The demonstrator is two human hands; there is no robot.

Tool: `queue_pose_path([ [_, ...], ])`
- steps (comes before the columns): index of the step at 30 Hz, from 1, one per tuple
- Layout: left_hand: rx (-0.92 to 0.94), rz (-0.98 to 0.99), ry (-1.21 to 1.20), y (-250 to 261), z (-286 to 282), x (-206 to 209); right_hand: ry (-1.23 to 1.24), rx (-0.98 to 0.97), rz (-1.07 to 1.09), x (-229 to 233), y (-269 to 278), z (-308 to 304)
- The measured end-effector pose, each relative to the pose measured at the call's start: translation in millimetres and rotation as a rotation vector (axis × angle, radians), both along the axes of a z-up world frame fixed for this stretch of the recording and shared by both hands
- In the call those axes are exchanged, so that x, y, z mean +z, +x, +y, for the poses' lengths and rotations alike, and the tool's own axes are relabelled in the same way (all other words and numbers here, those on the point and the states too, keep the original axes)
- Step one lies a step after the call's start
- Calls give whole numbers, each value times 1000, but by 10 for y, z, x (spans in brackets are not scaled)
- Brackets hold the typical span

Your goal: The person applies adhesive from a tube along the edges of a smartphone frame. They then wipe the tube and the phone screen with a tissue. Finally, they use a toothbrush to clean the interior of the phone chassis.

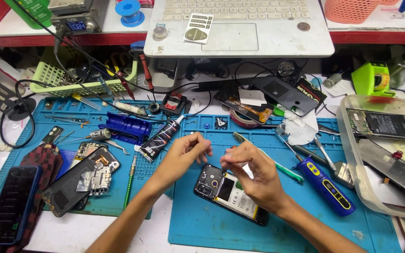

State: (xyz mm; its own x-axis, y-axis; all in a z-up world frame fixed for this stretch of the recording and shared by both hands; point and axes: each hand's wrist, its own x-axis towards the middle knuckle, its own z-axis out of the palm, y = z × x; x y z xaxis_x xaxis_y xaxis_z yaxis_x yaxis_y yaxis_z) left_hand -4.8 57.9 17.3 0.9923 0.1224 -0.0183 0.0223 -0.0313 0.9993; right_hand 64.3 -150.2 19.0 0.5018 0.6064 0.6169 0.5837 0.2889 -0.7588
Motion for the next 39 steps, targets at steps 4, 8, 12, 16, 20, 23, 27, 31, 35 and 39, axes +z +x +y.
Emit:
queue_pose_path([
  [4, -13, -3, 145, -29, 3, 18, -23, 114, 206, 14, -32, -11],
  [8, 10, 19, 285, -30, -20, 55, 5, 49, 180, 14, -16, -17],
  [12, -53, 40, 447, -19, -19, -5, -12, 48, 89, 0, 7, -7],
  [16, -68, 51, 494, -9, -8, -72, -31, 56, 186, 1, 9, -20],
  [20, -124, 54, 529, -6, -13, -100, -1, 62, 142, -88, 14, -37],
  [23, -148, 84, 532, -9, -28, -95, 2, 48, 147, -26, -25, -39],
  [27, -172, 99, 517, -33, -47, -44, 2, 23, -14, -107, 8, -49],
  [31, -155, 121, 493, -39, -52, 4, 9, 97, 141, -60, -18, -61],
  [35, -155, 117, 518, -31, -38, 16, -23, 27, 96, -55, 0, -66],
  [39, -163, 87, 528, -40, -16, 4, 11, -20, 185, 25, -49, -70],
])
